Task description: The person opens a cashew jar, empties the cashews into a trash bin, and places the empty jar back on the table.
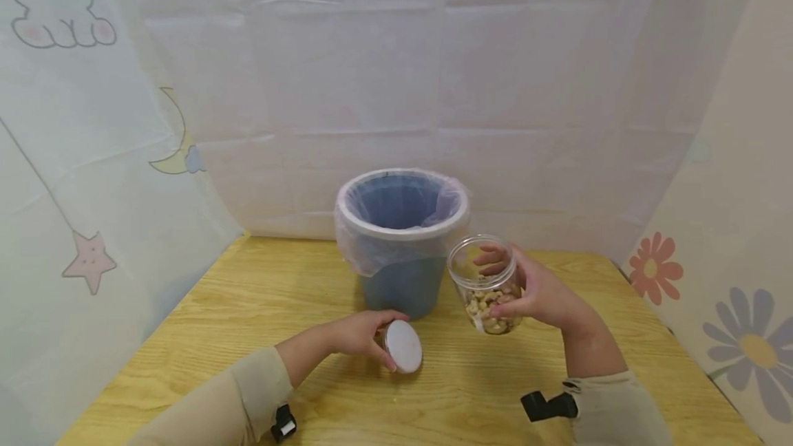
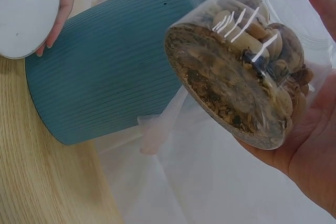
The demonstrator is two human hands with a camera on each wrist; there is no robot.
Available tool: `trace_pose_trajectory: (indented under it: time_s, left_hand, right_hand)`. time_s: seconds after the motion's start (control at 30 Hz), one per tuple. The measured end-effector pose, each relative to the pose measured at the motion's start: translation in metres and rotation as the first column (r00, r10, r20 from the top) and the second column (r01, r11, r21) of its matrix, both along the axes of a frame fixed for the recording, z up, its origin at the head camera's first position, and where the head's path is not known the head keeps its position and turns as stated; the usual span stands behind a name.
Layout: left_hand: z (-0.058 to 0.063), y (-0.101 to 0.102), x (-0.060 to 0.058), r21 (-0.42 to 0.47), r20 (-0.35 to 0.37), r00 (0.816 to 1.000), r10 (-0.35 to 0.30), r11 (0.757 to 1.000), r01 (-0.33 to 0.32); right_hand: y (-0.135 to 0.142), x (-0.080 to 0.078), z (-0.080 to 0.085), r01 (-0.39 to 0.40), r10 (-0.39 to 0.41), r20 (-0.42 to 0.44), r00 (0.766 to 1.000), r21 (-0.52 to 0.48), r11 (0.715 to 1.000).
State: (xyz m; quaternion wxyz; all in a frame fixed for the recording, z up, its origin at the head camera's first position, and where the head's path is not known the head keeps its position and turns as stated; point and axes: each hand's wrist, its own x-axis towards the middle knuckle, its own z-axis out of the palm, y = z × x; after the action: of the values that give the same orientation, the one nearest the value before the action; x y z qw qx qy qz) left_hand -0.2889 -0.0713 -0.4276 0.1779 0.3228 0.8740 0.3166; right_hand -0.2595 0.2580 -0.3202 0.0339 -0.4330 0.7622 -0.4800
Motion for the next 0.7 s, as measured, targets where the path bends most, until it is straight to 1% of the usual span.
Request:
trace_pose_trajectory:
  time_s: [0.13,0.23,0.5,0.7]
  left_hand:
    - [-0.0026,-0.0004,-0.001,-0.027,-0.009,1.0,0.002,1.0,-0.003]
    - [-0.0038,-0.0011,-0.0019,-0.037,0.001,1.0,0.011,0.999,-0.011]
    - [-0.0031,-0.003,-0.003,-0.034,0.036,0.999,0.018,0.999,-0.017]
    - [-0.0052,-0.0028,-0.0042,-0.047,0.031,0.999,0.016,0.999,-0.015]
  right_hand:
    - [-0.0006,0.0003,0.0003,-0.004,0.004,-0.007,1.0,-0.006,1.0]
    - [-0.0007,0.0004,0.0004,-0.004,0.004,-0.009,1.0,-0.007,1.0]
    - [-0.0013,0.0014,0.0013,-0.001,0.001,-0.007,1.0,-0.007,1.0]
    - [-0.0011,0.002,0.0006,-0.002,0.002,0.0,1.0,-0.012,1.0]
